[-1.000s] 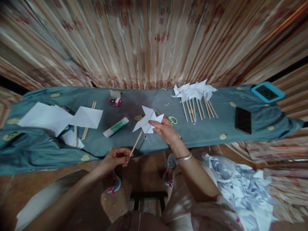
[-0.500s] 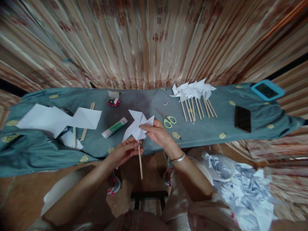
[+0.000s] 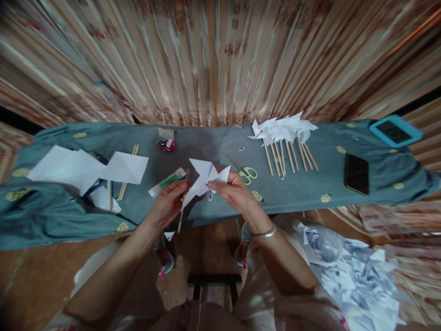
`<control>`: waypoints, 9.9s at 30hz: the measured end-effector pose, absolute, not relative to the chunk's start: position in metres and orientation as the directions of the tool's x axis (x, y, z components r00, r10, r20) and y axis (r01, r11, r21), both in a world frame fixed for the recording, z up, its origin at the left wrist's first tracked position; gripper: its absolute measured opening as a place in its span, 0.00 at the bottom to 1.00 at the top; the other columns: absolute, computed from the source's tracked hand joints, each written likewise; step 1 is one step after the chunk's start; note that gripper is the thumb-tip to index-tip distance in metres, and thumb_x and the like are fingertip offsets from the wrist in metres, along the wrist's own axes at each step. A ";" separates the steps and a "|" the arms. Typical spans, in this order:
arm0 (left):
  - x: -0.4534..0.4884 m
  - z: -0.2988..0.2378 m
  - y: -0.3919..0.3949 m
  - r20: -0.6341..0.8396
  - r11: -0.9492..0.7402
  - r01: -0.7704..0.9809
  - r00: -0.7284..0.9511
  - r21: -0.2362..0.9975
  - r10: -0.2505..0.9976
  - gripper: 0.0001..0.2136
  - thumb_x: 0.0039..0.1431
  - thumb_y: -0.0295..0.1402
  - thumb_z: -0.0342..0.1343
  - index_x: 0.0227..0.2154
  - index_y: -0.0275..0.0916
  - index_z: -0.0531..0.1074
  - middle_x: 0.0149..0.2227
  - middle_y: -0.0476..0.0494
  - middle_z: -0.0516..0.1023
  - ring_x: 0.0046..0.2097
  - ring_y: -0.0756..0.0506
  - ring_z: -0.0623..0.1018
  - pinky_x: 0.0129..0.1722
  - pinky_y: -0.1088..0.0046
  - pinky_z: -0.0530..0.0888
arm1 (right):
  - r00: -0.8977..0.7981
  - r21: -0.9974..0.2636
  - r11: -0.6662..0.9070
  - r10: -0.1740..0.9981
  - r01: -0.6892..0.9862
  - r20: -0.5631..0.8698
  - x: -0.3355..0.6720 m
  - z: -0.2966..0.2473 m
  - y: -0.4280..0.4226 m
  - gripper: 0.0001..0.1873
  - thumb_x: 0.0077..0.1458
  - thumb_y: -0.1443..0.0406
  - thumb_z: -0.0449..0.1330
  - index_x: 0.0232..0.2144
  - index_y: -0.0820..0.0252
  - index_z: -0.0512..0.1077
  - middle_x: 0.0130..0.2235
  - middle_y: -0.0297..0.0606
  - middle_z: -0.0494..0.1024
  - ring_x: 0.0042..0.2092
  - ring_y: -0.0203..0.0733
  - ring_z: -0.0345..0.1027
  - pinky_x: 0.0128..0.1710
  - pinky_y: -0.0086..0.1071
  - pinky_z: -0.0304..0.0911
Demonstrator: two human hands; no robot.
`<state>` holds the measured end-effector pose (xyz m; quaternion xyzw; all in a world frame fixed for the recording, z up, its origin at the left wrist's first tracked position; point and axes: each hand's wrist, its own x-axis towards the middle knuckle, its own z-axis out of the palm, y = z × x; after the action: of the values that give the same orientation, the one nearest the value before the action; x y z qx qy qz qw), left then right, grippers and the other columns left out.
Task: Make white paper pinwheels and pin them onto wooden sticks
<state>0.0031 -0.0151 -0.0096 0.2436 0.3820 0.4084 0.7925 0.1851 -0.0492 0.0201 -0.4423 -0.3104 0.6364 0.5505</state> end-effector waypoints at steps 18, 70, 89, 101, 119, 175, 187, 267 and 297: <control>0.003 0.004 -0.018 -0.309 0.468 -0.334 0.431 0.818 0.848 0.14 0.36 0.39 0.73 0.23 0.35 0.81 0.25 0.45 0.78 0.29 0.50 0.73 0.29 0.76 0.68 | -0.180 -0.666 0.549 0.822 0.505 0.541 0.164 0.022 -0.071 0.09 0.62 0.70 0.56 0.43 0.53 0.72 0.40 0.38 0.80 0.44 0.41 0.74 0.47 0.38 0.70; 0.008 0.002 -0.030 -0.332 0.465 -0.362 0.373 0.808 0.866 0.10 0.34 0.34 0.74 0.20 0.37 0.80 0.25 0.46 0.79 0.33 0.44 0.79 0.34 0.72 0.75 | -0.103 -0.613 0.519 0.806 0.596 0.583 0.166 0.032 -0.075 0.09 0.61 0.71 0.58 0.43 0.58 0.74 0.39 0.39 0.82 0.42 0.41 0.75 0.43 0.36 0.70; 0.002 -0.013 -0.034 -0.310 0.414 -0.316 0.330 0.854 0.892 0.08 0.37 0.32 0.73 0.22 0.37 0.81 0.29 0.46 0.80 0.33 0.48 0.76 0.32 0.76 0.69 | 0.202 -0.996 0.012 0.979 0.086 0.029 0.160 0.029 -0.068 0.09 0.51 0.59 0.68 0.31 0.58 0.77 0.29 0.33 0.82 0.28 0.35 0.72 0.28 0.28 0.68; -0.003 -0.004 -0.042 -0.475 0.543 -0.323 0.269 0.775 0.838 0.17 0.25 0.36 0.77 0.22 0.36 0.81 0.21 0.50 0.75 0.25 0.54 0.69 0.26 0.78 0.65 | 0.055 -0.847 -0.312 0.928 -0.431 -0.369 0.156 -0.002 -0.050 0.17 0.33 0.58 0.76 0.26 0.60 0.78 0.28 0.34 0.82 0.29 0.35 0.72 0.32 0.30 0.67; -0.030 -0.027 -0.085 -0.596 0.702 -0.227 0.394 0.675 0.700 0.23 0.30 0.44 0.76 0.28 0.32 0.81 0.23 0.46 0.79 0.23 0.53 0.75 0.26 0.80 0.71 | -0.091 -0.833 -0.435 0.897 -0.342 -0.432 0.140 -0.011 -0.048 0.22 0.25 0.60 0.77 0.26 0.61 0.76 0.26 0.31 0.80 0.27 0.33 0.70 0.28 0.27 0.65; -0.021 -0.053 -0.098 -0.722 0.824 -0.255 0.397 0.506 0.567 0.04 0.55 0.21 0.61 0.26 0.31 0.78 0.24 0.41 0.81 0.27 0.48 0.81 0.33 0.73 0.79 | -0.349 -0.610 -0.177 0.685 0.772 -0.640 0.140 -0.011 0.020 0.12 0.38 0.65 0.72 0.20 0.64 0.72 0.18 0.28 0.68 0.22 0.30 0.58 0.23 0.25 0.56; -0.016 -0.053 -0.098 -0.727 0.825 -0.286 0.389 0.488 0.565 0.05 0.53 0.19 0.61 0.24 0.29 0.78 0.24 0.39 0.81 0.26 0.47 0.81 0.32 0.74 0.79 | -0.402 -0.651 -0.100 0.713 0.752 -0.575 0.149 -0.024 0.018 0.10 0.40 0.63 0.69 0.23 0.64 0.74 0.21 0.29 0.72 0.23 0.31 0.62 0.22 0.24 0.56; 0.011 -0.017 -0.014 -0.494 0.582 -0.254 0.336 0.773 0.802 0.19 0.28 0.36 0.77 0.27 0.34 0.82 0.26 0.43 0.82 0.29 0.50 0.79 0.30 0.79 0.74 | 0.298 -0.982 -0.152 0.938 -0.108 -0.178 0.226 -0.020 -0.020 0.29 0.38 0.45 0.71 0.38 0.57 0.77 0.40 0.39 0.83 0.38 0.37 0.75 0.35 0.28 0.69; 0.020 -0.025 -0.015 -0.483 0.566 -0.182 0.355 0.804 0.801 0.21 0.29 0.39 0.76 0.28 0.34 0.81 0.27 0.44 0.82 0.29 0.50 0.78 0.29 0.77 0.72 | 0.254 -0.913 -0.077 0.948 -0.400 -0.191 0.205 -0.021 -0.018 0.19 0.31 0.51 0.77 0.25 0.53 0.82 0.31 0.32 0.83 0.28 0.32 0.73 0.26 0.24 0.69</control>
<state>0.0198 -0.0149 -0.0255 0.3328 0.4650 0.3262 0.7527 0.2054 -0.0184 -0.0208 -0.4926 -0.2781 0.5437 0.6200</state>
